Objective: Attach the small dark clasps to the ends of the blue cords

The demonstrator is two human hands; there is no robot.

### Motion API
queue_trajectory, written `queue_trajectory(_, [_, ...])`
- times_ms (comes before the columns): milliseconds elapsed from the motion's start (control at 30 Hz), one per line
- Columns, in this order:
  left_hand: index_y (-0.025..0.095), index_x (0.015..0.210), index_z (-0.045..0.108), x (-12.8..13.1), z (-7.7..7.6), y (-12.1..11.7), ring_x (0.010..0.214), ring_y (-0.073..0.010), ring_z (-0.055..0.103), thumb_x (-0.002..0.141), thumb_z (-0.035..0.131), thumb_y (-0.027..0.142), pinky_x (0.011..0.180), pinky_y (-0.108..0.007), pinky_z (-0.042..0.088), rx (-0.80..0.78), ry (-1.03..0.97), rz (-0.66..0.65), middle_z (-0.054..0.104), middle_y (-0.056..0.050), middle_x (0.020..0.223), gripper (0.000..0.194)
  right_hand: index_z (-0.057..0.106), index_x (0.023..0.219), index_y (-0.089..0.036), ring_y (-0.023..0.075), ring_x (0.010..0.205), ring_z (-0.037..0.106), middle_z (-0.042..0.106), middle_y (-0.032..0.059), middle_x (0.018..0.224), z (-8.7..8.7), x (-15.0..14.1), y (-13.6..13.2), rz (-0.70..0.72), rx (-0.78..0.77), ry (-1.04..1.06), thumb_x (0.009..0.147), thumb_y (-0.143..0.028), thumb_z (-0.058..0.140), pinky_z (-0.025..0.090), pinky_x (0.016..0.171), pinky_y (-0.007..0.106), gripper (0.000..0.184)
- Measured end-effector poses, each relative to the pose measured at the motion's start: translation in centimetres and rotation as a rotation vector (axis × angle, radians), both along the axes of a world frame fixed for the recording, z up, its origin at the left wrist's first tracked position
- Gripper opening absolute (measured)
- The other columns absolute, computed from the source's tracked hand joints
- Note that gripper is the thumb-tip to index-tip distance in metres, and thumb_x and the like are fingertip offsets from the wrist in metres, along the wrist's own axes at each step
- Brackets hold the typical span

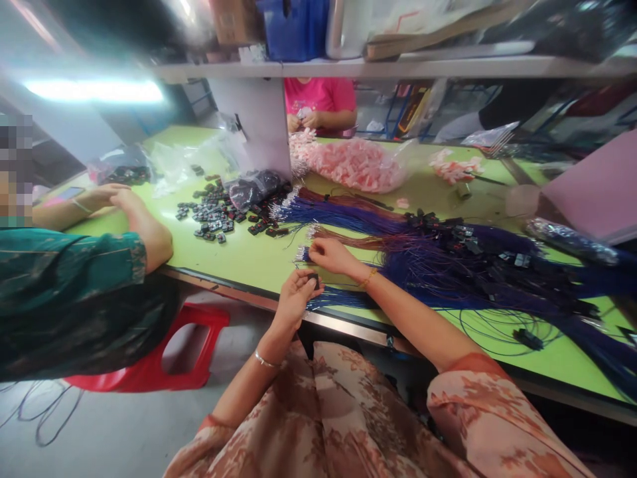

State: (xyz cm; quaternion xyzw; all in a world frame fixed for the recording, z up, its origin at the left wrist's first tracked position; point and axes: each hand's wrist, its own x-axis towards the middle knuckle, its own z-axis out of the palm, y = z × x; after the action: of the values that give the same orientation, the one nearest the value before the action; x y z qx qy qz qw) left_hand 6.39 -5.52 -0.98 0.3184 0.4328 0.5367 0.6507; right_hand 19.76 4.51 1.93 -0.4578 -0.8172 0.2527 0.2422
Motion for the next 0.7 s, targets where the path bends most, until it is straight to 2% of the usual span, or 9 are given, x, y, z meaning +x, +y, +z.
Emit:
queue_trajectory(167, [0.016,0.094,0.056,0.4,0.2,0.0,0.077,-0.0136,0.065,0.068,0.076,0.030,0.083,-0.034,0.053,-0.005,-0.040,-0.002,0.065,-0.002,0.083,0.036,0.059,0.070,-0.014,0.0075,0.055,0.044,0.053,-0.0039,0.060,0.8,-0.2,-1.4,0.078,-0.128,0.257,0.073,-0.022,0.052,0.032,0.053,0.019,0.011])
queue_trajectory(300, [0.017,0.094,0.057,0.5,0.2,0.1,0.083,-0.0138,0.064,0.069,0.075,0.028,0.086,-0.034,0.052,0.003,-0.095,0.024,0.064,-0.002,0.088,0.033,0.061,0.070,-0.014,0.0070,0.050,0.042,0.050,-0.0050,0.054,1.2,1.0,-3.5,0.016,-0.223,0.311,0.072,-0.024,0.053,0.031,0.049,0.019,0.012])
queue_trajectory(467, [0.017,0.092,0.057,0.7,0.3,0.2,0.084,-0.0127,0.062,0.072,0.071,0.024,0.090,-0.035,0.050,-0.014,-0.149,0.032,0.063,-0.001,0.088,0.026,0.064,0.068,-0.014,0.0067,0.051,0.034,0.043,-0.0061,0.052,0.6,2.7,-5.2,-0.068,-0.143,0.278,0.071,-0.026,0.057,0.026,0.048,0.019,0.014])
queue_trajectory(700, [0.017,0.092,0.058,1.0,0.7,0.3,0.084,-0.0130,0.062,0.074,0.067,0.019,0.093,-0.037,0.049,-0.050,-0.163,0.042,0.062,0.000,0.082,0.020,0.064,0.067,-0.015,0.0070,0.050,0.036,0.048,-0.0050,0.053,0.4,3.1,-6.4,-0.125,-0.065,0.183,0.072,-0.028,0.059,0.026,0.050,0.020,0.015])
